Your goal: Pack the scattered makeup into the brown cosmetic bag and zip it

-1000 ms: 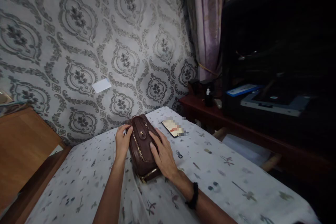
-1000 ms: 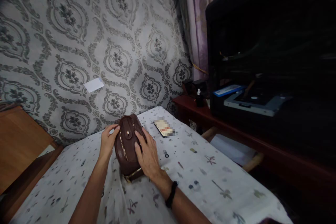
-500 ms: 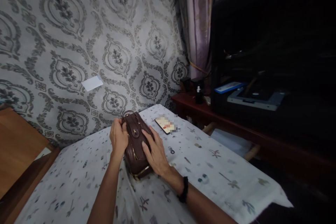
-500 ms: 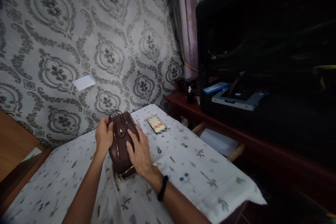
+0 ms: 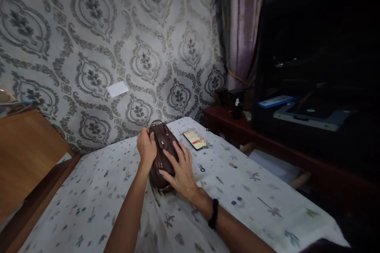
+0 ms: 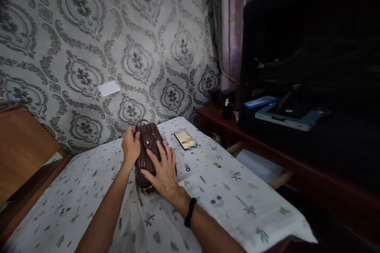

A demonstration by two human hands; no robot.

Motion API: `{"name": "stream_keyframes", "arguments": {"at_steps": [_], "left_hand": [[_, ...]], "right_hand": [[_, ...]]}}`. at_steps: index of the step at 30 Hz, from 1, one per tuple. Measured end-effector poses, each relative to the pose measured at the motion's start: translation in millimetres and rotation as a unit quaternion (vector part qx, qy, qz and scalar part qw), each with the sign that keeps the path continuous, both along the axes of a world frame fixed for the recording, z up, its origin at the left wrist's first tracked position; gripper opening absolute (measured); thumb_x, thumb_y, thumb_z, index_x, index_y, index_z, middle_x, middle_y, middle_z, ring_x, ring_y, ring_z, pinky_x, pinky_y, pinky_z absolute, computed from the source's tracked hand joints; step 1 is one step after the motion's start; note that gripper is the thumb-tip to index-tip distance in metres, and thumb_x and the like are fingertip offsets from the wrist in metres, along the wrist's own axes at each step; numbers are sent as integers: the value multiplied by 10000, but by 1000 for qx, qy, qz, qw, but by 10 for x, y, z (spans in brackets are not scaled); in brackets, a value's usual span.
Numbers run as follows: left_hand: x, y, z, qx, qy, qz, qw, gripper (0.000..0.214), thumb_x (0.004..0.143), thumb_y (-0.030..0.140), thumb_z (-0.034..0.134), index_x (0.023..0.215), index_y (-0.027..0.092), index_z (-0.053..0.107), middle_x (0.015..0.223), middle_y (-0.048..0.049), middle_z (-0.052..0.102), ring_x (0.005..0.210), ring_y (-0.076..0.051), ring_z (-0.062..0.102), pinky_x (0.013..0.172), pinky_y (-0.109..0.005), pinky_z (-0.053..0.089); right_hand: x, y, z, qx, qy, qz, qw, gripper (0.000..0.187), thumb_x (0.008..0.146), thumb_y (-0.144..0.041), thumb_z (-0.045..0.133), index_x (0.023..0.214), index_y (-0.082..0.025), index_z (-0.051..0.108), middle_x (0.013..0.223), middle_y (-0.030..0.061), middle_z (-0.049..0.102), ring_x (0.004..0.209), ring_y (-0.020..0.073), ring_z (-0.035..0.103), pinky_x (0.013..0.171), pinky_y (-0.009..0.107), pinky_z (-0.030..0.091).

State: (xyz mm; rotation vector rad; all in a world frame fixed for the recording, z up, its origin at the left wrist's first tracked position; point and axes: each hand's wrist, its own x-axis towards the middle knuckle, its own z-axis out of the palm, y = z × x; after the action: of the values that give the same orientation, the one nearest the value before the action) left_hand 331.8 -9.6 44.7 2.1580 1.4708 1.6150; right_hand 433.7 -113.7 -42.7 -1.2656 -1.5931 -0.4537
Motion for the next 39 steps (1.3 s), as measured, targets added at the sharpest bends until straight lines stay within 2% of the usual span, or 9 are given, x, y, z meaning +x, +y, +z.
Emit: {"name": "stream_keyframes", "arguments": {"at_steps": [3, 6, 12, 16, 27, 34, 39], "left_hand": [[-8, 36, -19, -17, -68, -32, 997, 95, 841, 187, 537, 789, 228, 470, 792, -8, 538, 840, -214, 530, 832, -343, 401], [-46, 79, -50, -27, -101, -50, 993, 91, 839, 213, 532, 776, 227, 467, 746, 15, 519, 754, -183, 513, 758, -301, 400], [-129, 165, -107, -50, -185, -126, 973, 149, 807, 282, 539, 719, 216, 439, 677, 43, 475, 656, -138, 500, 656, -244, 413], [-153, 181, -73, -65, -203, -175, 961, 192, 785, 327, 572, 691, 209, 454, 644, 49, 486, 621, -124, 488, 622, -228, 404], [-228, 55, 73, -76, -149, -191, 967, 204, 759, 319, 615, 649, 202, 488, 605, 56, 481, 603, -119, 464, 609, -234, 361], [-286, -64, 233, -109, -89, -257, 956, 189, 728, 319, 632, 643, 195, 517, 613, 46, 531, 636, -130, 511, 660, -247, 394], [-356, -138, 314, -137, -34, -291, 946, 192, 739, 309, 638, 642, 191, 521, 626, 43, 549, 637, -127, 514, 628, -236, 380]], "right_hand": [[28, 7, -3, 3, -4, 11, 1000, 493, 926, -439, 569, 1366, -226, 507, 1535, 182, 339, 1451, 367, 242, 1093, 617, 345], [41, 17, -5, 9, -12, 13, 1000, 457, 944, -422, 547, 1349, -213, 519, 1518, 182, 364, 1450, 368, 242, 1076, 608, 376], [43, 39, -22, 22, -15, 15, 1000, 436, 961, -386, 531, 1360, -212, 507, 1513, 171, 380, 1458, 356, 246, 1083, 594, 381], [39, 46, -20, 29, -13, 11, 999, 415, 969, -368, 507, 1352, -209, 505, 1513, 166, 375, 1455, 358, 245, 1083, 598, 384], [47, 21, 21, 25, -29, 0, 999, 416, 972, -372, 498, 1346, -190, 485, 1497, 182, 375, 1444, 359, 246, 1062, 601, 413], [56, 37, -1, 13, -30, 1, 999, 440, 978, -384, 488, 1372, -188, 462, 1517, 185, 330, 1456, 361, 209, 1073, 607, 402], [56, 45, 3, 17, -20, 3, 1000, 451, 980, -408, 478, 1374, -190, 466, 1516, 180, 338, 1450, 359, 222, 1074, 605, 397]]}}
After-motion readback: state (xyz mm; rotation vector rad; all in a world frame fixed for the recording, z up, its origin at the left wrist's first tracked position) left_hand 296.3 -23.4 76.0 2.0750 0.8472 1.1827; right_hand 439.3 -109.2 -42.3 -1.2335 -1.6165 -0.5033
